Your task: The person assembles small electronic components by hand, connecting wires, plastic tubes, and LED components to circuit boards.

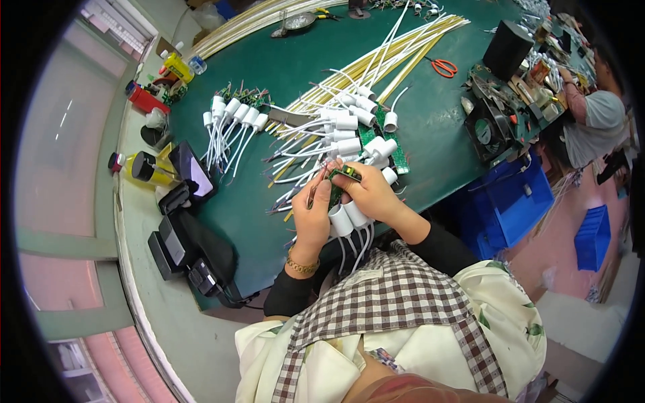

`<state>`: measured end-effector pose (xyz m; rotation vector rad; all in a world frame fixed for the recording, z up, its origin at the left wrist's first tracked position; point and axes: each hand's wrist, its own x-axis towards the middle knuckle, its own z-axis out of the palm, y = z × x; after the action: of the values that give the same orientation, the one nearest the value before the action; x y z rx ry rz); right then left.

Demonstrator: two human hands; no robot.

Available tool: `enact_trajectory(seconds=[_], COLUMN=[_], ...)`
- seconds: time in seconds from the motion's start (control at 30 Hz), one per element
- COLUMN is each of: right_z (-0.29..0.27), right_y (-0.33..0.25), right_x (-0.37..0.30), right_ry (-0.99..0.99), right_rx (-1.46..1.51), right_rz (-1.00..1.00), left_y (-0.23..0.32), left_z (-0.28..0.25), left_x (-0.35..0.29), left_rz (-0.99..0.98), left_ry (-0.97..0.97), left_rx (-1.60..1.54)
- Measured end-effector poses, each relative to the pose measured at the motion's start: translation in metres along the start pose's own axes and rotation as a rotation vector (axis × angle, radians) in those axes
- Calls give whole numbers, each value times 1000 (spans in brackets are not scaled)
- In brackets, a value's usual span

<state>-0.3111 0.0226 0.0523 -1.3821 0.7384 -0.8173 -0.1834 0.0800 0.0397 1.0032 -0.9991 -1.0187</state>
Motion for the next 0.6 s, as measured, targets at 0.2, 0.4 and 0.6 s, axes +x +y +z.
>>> enact_trajectory(seconds=[0.2, 0.4, 0.6], right_z=[5, -14, -14], right_y=[15, 20, 24], right_x=[-4, -6, -8], right_ry=[225, -5, -23], right_rx=[-222, 429, 235], right_rz=[-358, 105, 94], left_y=[-1, 19, -6], left_z=[14, 9, 11], left_x=[-7, 13, 15], left_rz=[151, -30, 16], left_ry=[112, -123, -150], left_rx=[339, -52, 59])
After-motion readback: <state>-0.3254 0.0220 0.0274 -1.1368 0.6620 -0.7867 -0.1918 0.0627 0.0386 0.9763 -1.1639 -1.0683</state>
